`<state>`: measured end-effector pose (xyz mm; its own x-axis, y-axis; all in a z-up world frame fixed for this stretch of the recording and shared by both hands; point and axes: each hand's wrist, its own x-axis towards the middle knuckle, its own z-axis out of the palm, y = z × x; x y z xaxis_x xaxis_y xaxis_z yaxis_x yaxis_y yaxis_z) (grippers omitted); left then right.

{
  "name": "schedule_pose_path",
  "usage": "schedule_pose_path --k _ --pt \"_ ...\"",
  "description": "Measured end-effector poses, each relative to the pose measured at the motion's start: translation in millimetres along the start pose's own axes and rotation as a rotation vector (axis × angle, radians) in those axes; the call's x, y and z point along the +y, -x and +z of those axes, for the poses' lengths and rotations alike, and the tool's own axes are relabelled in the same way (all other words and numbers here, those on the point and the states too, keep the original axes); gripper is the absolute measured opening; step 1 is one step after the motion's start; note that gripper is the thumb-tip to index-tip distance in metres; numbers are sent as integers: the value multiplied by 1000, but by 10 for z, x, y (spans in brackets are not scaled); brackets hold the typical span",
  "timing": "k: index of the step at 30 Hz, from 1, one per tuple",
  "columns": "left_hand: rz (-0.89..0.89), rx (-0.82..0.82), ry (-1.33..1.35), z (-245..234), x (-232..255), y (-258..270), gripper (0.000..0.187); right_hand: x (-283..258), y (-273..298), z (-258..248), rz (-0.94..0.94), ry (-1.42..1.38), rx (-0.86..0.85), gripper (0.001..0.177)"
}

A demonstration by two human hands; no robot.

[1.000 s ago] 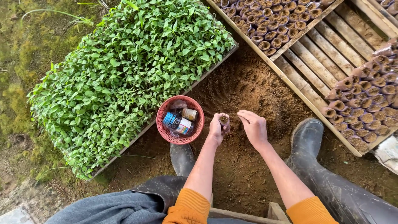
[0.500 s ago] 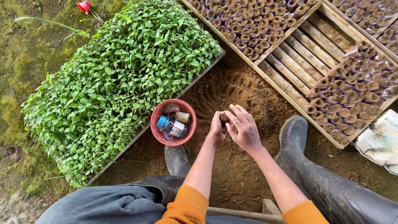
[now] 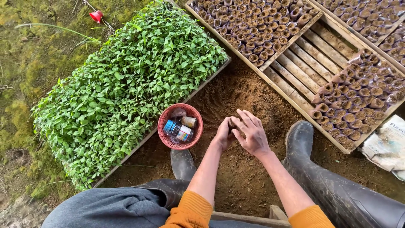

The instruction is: The person scoops soil from a pile on the ground and packs it into small plastic seedling pots. They repeatedly fill the pots by hand and place them into a wooden tray. A red basket containing small containers is visible nearby.

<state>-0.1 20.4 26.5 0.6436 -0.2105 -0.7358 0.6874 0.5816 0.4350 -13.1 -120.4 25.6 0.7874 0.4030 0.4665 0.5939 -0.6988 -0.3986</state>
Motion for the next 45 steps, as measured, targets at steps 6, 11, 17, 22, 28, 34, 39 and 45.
schedule_pose_path --k 6,11,17,22,28,34,39,45 --pt "-34 -42 67 -198 -167 -249 35 43 -6 -22 -11 -4 -8 25" --pt "-76 -85 32 -348 -258 -410 36 -20 -122 -105 -35 -16 8 9" --pt "-72 -45 14 -120 -42 -133 37 -90 -176 -122 8 -43 -54 15" --pt "-68 40 -19 -106 -66 -208 39 -145 -231 -141 75 -57 -120 14" --pt "-43 38 -2 0 23 -107 39 -94 -190 -94 129 -158 -98 15" --pt "-34 37 9 -26 -26 -98 42 -27 -156 -63 50 -24 -85 13" --pt "-39 58 0 44 28 -18 47 7 -121 6 -20 63 -94 12" --pt "-8 79 2 39 17 -77 41 -34 -101 7 46 -94 -81 13"
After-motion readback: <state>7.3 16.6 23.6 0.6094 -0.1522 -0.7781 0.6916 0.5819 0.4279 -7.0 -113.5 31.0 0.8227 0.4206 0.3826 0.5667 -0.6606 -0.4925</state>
